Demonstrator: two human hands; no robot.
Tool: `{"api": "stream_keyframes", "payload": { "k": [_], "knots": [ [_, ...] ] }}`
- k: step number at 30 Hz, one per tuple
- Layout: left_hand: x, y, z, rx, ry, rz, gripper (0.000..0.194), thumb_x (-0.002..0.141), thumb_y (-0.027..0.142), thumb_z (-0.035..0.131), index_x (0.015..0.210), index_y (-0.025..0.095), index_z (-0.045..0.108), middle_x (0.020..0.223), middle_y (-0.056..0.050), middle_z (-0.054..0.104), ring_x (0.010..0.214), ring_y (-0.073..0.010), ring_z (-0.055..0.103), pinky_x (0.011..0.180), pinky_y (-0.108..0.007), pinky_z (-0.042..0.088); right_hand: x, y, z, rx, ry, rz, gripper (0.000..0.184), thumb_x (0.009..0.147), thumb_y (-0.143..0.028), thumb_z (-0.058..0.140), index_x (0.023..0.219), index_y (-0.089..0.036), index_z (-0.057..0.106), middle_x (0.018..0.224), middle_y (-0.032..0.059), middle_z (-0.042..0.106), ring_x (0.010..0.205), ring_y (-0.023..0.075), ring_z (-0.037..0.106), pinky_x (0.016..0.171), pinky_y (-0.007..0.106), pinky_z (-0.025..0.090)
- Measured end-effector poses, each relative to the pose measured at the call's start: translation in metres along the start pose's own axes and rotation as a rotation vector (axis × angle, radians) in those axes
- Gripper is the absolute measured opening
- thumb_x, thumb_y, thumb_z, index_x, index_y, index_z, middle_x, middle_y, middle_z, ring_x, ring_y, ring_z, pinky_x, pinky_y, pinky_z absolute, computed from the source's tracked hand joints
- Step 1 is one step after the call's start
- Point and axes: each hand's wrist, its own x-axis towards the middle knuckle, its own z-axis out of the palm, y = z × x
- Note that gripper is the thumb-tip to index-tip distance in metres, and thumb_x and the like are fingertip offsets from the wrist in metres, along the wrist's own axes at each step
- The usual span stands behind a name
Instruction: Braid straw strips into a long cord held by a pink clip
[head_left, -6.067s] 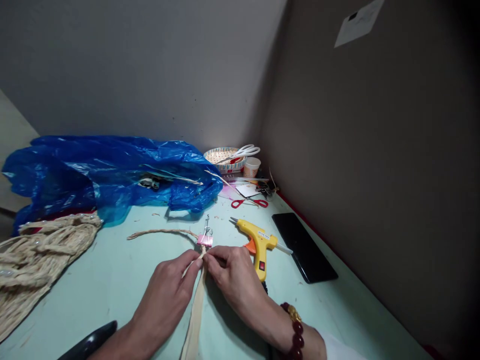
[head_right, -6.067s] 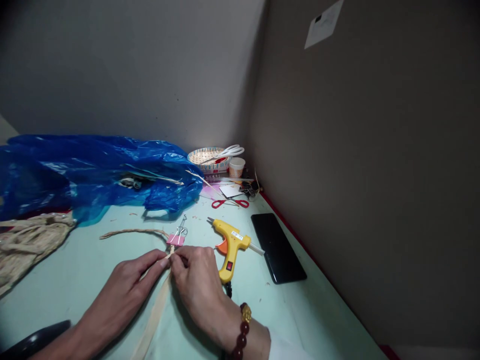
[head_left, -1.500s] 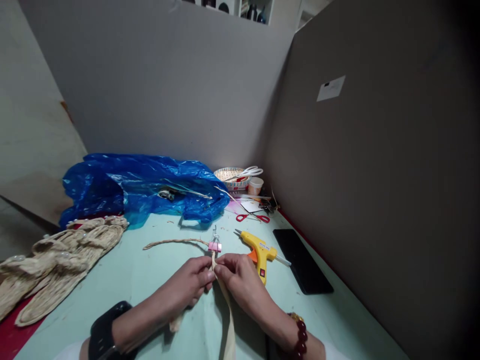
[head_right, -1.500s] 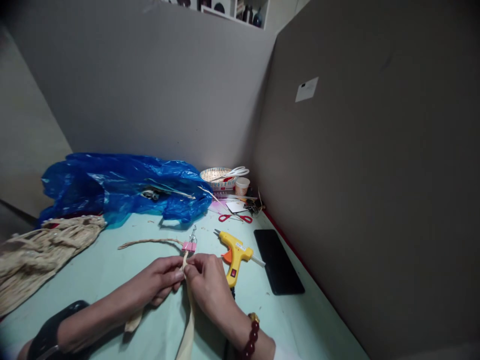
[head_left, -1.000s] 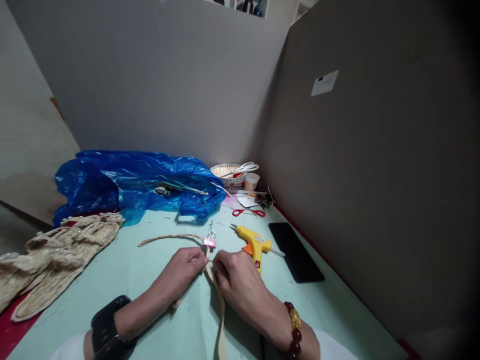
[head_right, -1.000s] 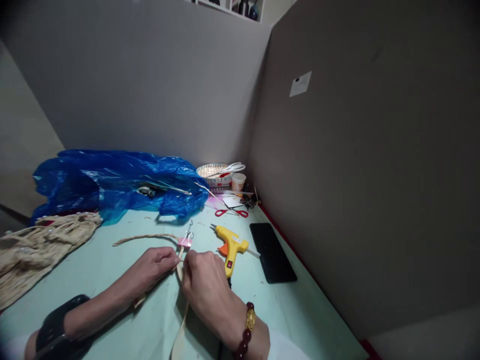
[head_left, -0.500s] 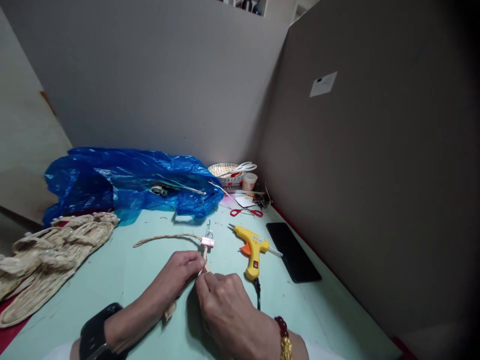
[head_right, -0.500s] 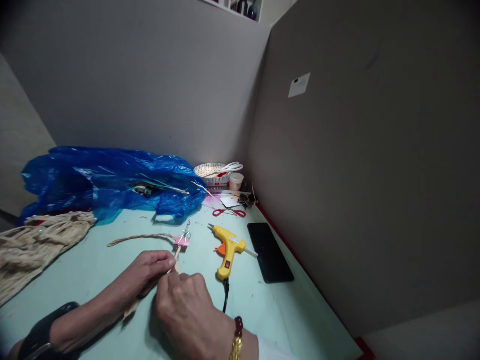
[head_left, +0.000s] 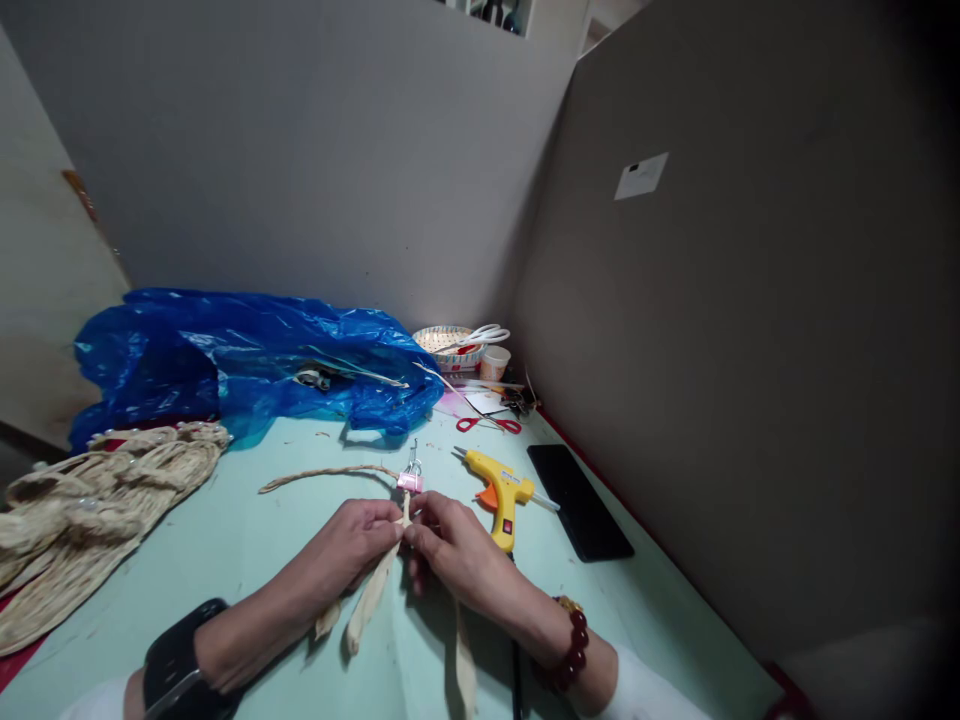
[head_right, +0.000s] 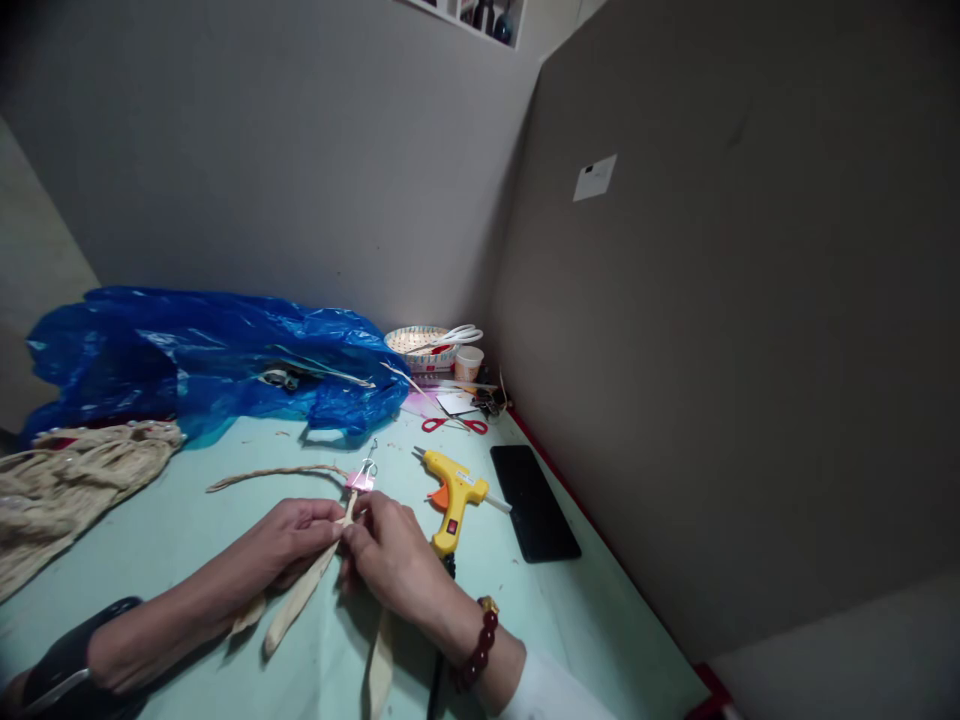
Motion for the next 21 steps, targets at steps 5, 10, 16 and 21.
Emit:
{"api": "stream_keyframes", "payload": {
  "k": [5,10,16,21],
  "knots": [
    [0.002,-0.003,0.000,0.120,0.048,0.044,0.019,0.075,0.038,0.050,0.071,0.019,0.052,0.055,0.009,0.038,0.047,-0.0088,0.027,0.042,-0.021,0.019,0.005,0.003,0.001,-0.016,0.055,0.014,0.019,0.087,-0.020,0.052,0.069,-0.016,0.057,0.065,-0.0014,0.057,0.063,0.0114,0.050,0.056,0.022,0.033],
    [0.002,-0.008,0.000,0.321,0.145,0.141,0.021,0.079,0.036,0.046,0.064,0.020,0.049,0.062,0.005,0.044,0.063,-0.0149,0.042,0.057,-0.025,0.033,0.004,-0.001,0.002,-0.041,0.137,0.019,0.023,0.088,-0.019,0.051,0.067,-0.016,0.058,0.058,-0.0024,0.055,0.057,0.0106,0.047,0.056,0.022,0.032],
    [-0.013,0.003,0.004,0.552,0.248,0.176,0.029,0.087,0.037,0.038,0.063,0.023,0.045,0.065,0.002,0.052,0.068,-0.0197,0.050,0.066,-0.031,0.034,0.000,-0.004,0.004,-0.118,0.223,0.005,0.017,0.086,-0.016,0.054,0.069,-0.016,0.059,0.061,-0.0011,0.058,0.062,0.0125,0.050,0.061,0.024,0.031],
    [-0.025,-0.001,0.028,0.690,0.261,0.172,0.029,0.091,0.029,0.029,0.069,0.023,0.046,0.068,-0.003,0.061,0.066,-0.0227,0.057,0.065,-0.034,0.036,-0.001,-0.004,0.005,-0.091,0.239,0.006,0.018,0.083,-0.013,0.053,0.066,-0.016,0.060,0.061,-0.0006,0.059,0.060,0.0122,0.049,0.059,0.024,0.031]
  ]
}}
